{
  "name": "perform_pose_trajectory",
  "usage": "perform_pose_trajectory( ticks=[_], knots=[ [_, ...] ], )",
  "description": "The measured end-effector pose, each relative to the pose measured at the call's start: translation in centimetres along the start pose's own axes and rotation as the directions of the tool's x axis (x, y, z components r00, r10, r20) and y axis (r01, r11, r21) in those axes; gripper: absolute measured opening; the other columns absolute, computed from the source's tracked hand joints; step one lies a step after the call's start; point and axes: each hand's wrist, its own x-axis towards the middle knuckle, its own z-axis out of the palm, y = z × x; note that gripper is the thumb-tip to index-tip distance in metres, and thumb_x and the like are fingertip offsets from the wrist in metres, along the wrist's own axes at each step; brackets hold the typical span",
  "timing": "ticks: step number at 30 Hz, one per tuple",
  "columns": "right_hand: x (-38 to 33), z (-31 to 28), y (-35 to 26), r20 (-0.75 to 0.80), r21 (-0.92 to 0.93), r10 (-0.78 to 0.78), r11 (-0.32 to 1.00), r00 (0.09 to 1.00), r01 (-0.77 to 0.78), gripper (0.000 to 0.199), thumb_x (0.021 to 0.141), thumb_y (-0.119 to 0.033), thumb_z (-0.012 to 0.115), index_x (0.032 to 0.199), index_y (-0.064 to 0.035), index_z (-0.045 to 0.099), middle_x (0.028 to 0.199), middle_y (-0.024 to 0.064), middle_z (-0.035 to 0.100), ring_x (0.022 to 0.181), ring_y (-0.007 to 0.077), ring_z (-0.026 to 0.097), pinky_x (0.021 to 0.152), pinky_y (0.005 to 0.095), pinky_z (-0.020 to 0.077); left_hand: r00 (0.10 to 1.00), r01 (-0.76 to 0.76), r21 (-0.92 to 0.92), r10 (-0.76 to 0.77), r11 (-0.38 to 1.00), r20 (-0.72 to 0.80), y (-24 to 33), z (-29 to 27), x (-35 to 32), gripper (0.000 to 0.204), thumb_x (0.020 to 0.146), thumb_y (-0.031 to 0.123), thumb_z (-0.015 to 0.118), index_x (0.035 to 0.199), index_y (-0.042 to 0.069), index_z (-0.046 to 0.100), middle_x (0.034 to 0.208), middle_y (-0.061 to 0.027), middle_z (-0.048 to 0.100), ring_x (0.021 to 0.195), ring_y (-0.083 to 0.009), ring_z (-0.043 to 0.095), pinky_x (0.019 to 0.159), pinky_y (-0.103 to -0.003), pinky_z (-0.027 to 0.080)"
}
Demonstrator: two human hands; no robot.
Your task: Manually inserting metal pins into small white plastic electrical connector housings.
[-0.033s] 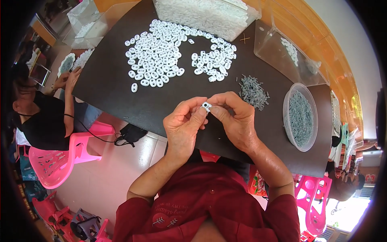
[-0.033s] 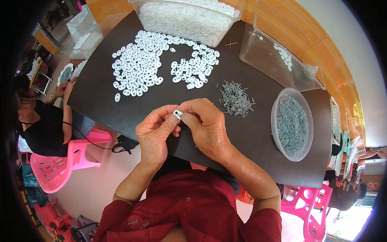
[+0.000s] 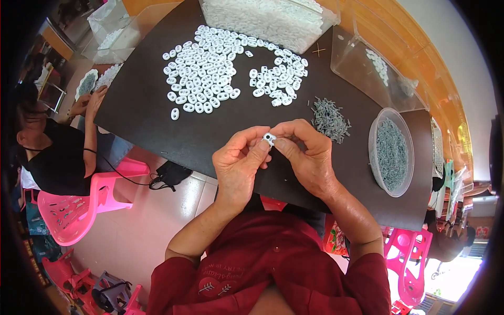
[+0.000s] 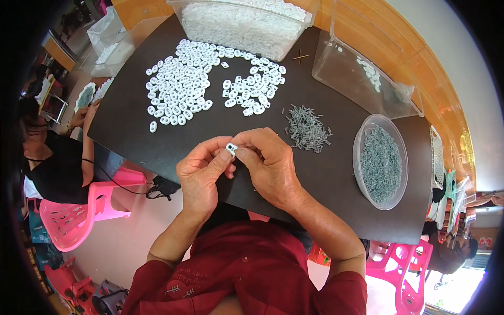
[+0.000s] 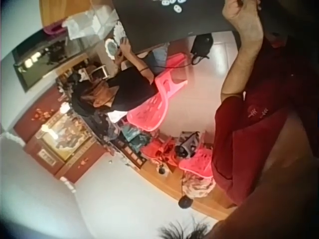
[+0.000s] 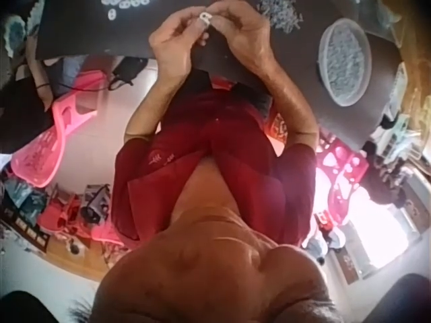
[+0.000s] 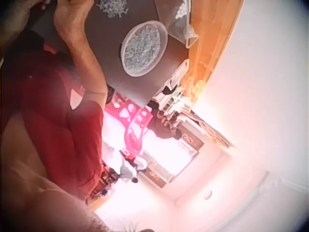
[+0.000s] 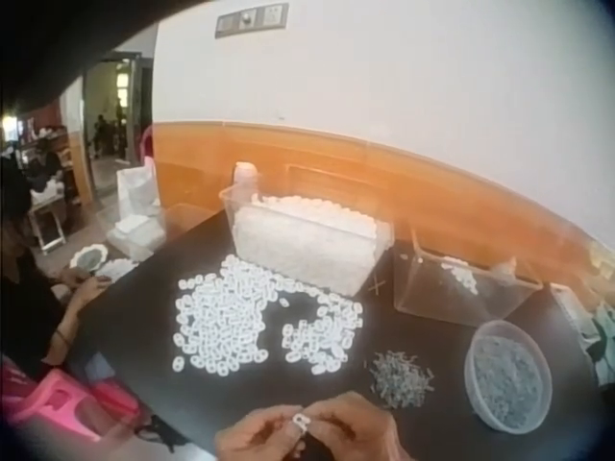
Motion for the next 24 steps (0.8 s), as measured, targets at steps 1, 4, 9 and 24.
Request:
perform_pose_trajectory(
  ticks=[1,4,9,24],
  knots=[
    [0.0,-0.1,-0.1,0.006,-0.041,-0.028,0.999,1.000,0.028,0.018,0.082,0.002,0.065,0.100,-0.0017,0.062,0.088,0.0011,0.059,0.078,0.0057,0.054,0.071,0.0225,0.0452,1.000,0.011,-0.057,-0.010,0.998,0.030,0.0,-0.2,0.1,0.021,0.088,0.002,0.060,0.107,-0.006,0.062,0.085,-0.0066,0.064,0.067,-0.0105,0.056,0.058,-0.022,0.047],
    [-0.3,-0.3,-0.3,0.048,-0.086,-0.079,0.993,0.996,0.083,0.024,0.078,0.003,0.068,0.101,-0.0022,0.062,0.088,0.0011,0.058,0.074,0.0060,0.053,0.068,0.0227,0.0437,0.998,0.015,-0.111,-0.008,0.994,0.067,0.1,-0.1,0.1,0.020,0.088,0.002,0.060,0.107,-0.007,0.061,0.087,-0.0079,0.064,0.068,-0.0115,0.057,0.058,-0.023,0.047],
    [-0.5,-0.1,-0.1,0.019,-0.125,-0.183,0.975,0.983,0.184,0.027,0.074,0.001,0.070,0.099,-0.0041,0.064,0.083,0.0033,0.058,0.070,0.0105,0.053,0.062,0.0250,0.0443,0.997,0.017,-0.115,-0.008,0.993,0.076,0.3,-0.1,-0.3,0.020,0.088,0.003,0.060,0.106,-0.006,0.061,0.089,-0.0095,0.065,0.070,-0.0126,0.057,0.058,-0.024,0.047],
    [-0.9,0.9,-0.5,-0.065,-0.334,-0.502,0.825,0.862,0.456,0.031,0.070,0.004,0.072,0.100,0.0011,0.064,0.078,0.0060,0.061,0.067,0.0146,0.053,0.057,0.0250,0.0438,0.988,-0.131,-0.083,0.137,0.988,0.067,0.3,-0.3,-0.8,0.020,0.089,0.005,0.061,0.107,-0.005,0.063,0.089,-0.0071,0.062,0.071,-0.0101,0.053,0.060,-0.022,0.043]
  ],
)
